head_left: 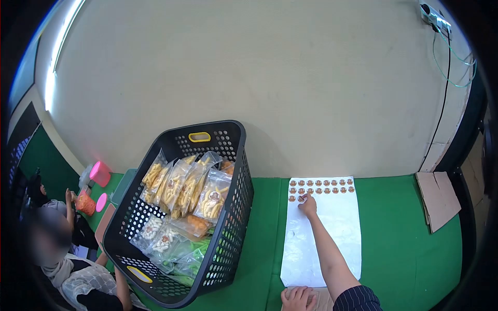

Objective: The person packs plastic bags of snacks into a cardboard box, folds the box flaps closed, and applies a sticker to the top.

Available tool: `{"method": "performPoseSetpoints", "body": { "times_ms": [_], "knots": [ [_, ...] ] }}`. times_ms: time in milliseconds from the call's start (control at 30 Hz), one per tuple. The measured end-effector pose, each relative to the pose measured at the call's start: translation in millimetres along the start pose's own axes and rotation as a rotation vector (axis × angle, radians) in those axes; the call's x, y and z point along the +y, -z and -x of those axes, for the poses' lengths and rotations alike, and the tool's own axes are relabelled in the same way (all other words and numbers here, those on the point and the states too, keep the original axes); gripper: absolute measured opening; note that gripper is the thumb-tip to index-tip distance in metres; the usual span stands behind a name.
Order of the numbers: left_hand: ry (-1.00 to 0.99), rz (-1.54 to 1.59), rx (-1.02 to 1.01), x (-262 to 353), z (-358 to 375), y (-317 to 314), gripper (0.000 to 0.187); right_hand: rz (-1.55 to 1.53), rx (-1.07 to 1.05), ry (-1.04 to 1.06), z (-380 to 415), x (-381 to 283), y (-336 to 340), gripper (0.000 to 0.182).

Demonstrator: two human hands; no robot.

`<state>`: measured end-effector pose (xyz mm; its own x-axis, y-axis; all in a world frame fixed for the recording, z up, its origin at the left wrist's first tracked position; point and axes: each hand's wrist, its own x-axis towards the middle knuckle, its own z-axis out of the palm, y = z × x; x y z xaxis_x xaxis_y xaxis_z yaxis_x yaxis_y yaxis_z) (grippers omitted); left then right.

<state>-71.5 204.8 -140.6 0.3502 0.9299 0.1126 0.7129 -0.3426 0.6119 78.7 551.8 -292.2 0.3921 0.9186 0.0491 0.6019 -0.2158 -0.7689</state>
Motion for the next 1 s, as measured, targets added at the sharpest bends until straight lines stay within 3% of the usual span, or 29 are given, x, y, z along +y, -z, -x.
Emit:
{"method": "performPoseSetpoints", "body": {
  "times_ms": [133,233,333,433,500,567,633,800,1000],
  "knots": [
    [-0.006,0.001,0.02,2,-2,1,0.03,0.005,0.091,-0.087,-4,-4,-8,0.019],
    [-0.007,-0.007,0.009,1,-2,3,0.03,0.111,-0.032,-0.049,-2,-1,-6,0.014],
    [0.007,0.003,-0.023,3,0,7,0.03,-0.579,-0.384,-0.16,-3,3,14,0.017],
    [-0.015,-0.036,0.043,-5,7,-6,0.031,-0.784,-0.331,-0.307,22,-16,47,0.018],
    [-0.043,-0.076,0.088,-8,8,-14,0.028,-1.007,-0.291,-0.294,57,-31,71,0.016],
    [-0.092,-0.118,0.099,-10,5,-12,0.021,-1.244,-0.489,-0.317,103,-42,99,0.014],
    [-0.113,-0.129,0.152,-21,7,-24,0.019,-1.253,-0.513,-0.345,165,-63,141,0.013],
    [-0.104,-0.098,0.159,-16,8,-20,0.019,-0.907,-0.238,-0.317,302,-75,226,0.008],
    [-0.112,-0.083,0.164,-17,9,-21,0.018,-0.576,-0.095,-0.317,409,-30,225,0.019]
  ]
}}
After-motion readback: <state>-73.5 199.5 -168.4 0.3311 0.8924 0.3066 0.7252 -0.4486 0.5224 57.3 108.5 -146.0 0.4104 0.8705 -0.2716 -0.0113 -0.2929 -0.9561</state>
